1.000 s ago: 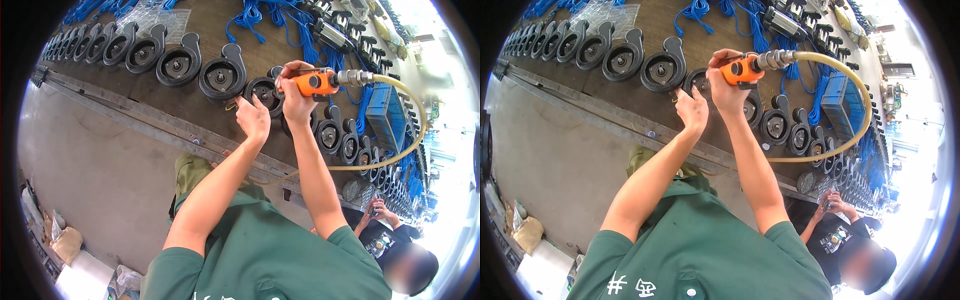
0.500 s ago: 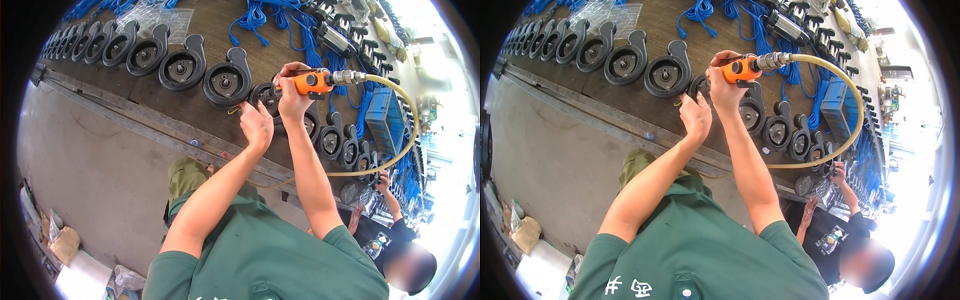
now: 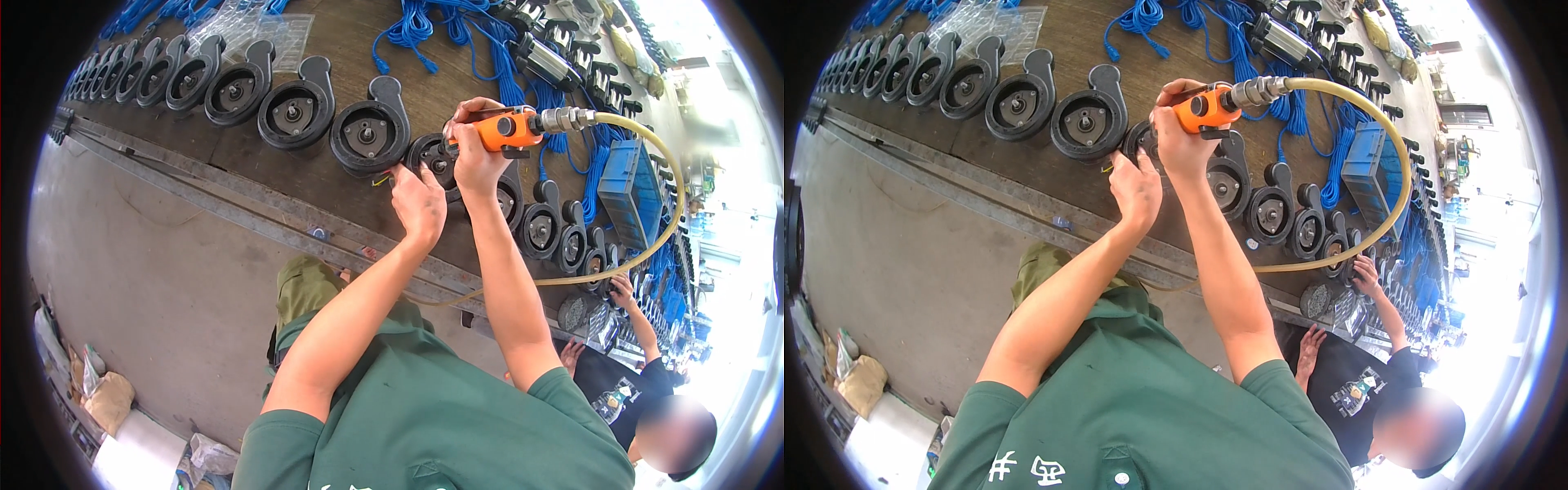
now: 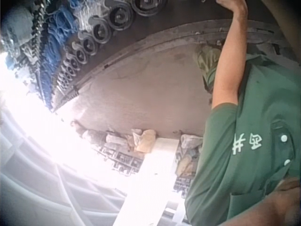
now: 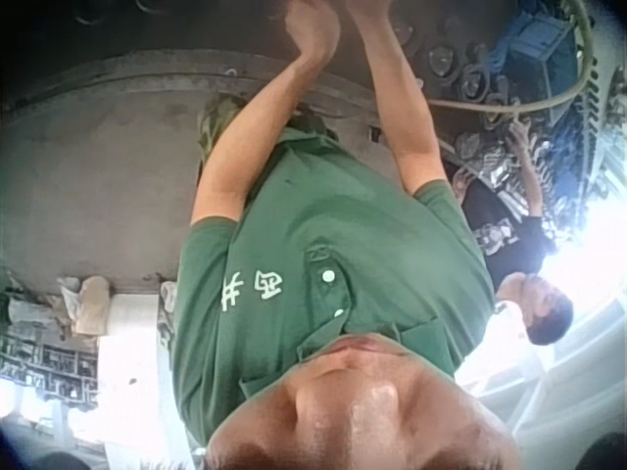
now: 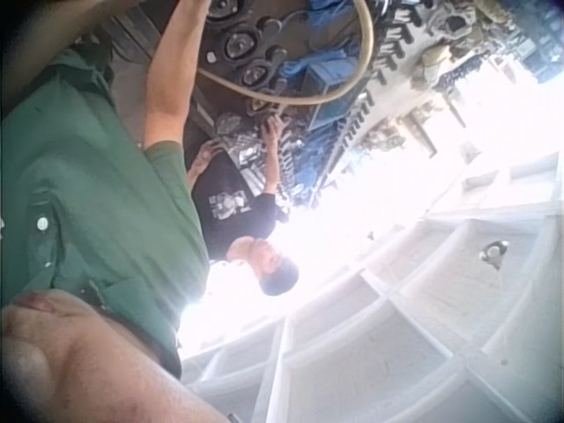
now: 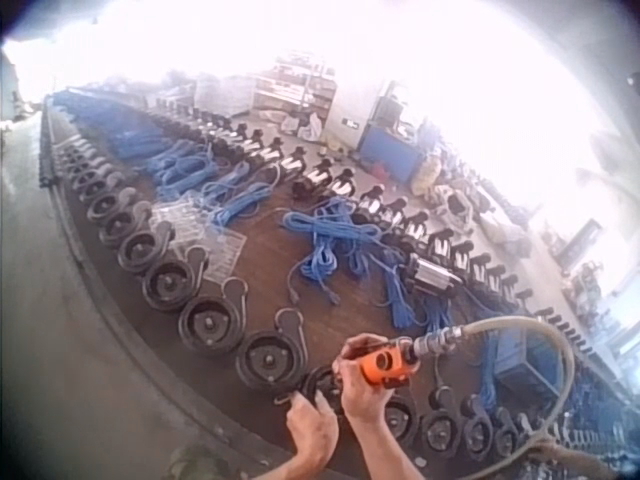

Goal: The person assembles water pumps by using a pneumatic screwdriver to tighten screws on the pump housings arranged on a workbench.

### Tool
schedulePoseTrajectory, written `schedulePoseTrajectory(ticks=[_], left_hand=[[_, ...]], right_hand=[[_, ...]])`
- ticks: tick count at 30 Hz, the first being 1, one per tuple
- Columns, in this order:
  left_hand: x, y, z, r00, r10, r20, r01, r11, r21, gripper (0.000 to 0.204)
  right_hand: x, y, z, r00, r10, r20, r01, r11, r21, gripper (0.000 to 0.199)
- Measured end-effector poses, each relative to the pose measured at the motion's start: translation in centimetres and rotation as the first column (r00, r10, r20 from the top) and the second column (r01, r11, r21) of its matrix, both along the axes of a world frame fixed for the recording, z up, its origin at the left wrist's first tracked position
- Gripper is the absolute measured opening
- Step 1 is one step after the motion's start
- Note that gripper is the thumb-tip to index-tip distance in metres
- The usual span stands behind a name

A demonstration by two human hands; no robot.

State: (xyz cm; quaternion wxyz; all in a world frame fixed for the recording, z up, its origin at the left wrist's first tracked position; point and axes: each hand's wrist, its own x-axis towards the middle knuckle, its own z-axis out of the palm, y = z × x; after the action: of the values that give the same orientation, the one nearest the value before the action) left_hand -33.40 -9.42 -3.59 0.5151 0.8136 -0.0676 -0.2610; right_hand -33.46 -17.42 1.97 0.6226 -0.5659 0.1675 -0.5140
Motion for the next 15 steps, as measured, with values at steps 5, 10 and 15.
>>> schedulePoseTrajectory(ticks=[5,10,15], left_hand=[[0.06,0.09,0.19,1.0,-0.002,-0.015,0.001,1.0,-0.009,0.049],[-0.02,0.09,0.08,1.0,0.009,-0.001,-0.009,1.0,-0.014,0.046],[0.15,0.18,-0.09,1.0,-0.028,-0.009,0.028,1.0,-0.008,0.048]], right_hand=[[0.3,0.06,-0.16,1.0,0.026,-0.004,-0.026,1.0,-0.006,0.026],[0.46,0.19,-0.32,0.999,-0.011,-0.041,0.009,0.999,-0.03,0.025],[0.6,0.12,-0.44,0.999,0.007,-0.052,-0.007,1.0,-0.011,0.022]])
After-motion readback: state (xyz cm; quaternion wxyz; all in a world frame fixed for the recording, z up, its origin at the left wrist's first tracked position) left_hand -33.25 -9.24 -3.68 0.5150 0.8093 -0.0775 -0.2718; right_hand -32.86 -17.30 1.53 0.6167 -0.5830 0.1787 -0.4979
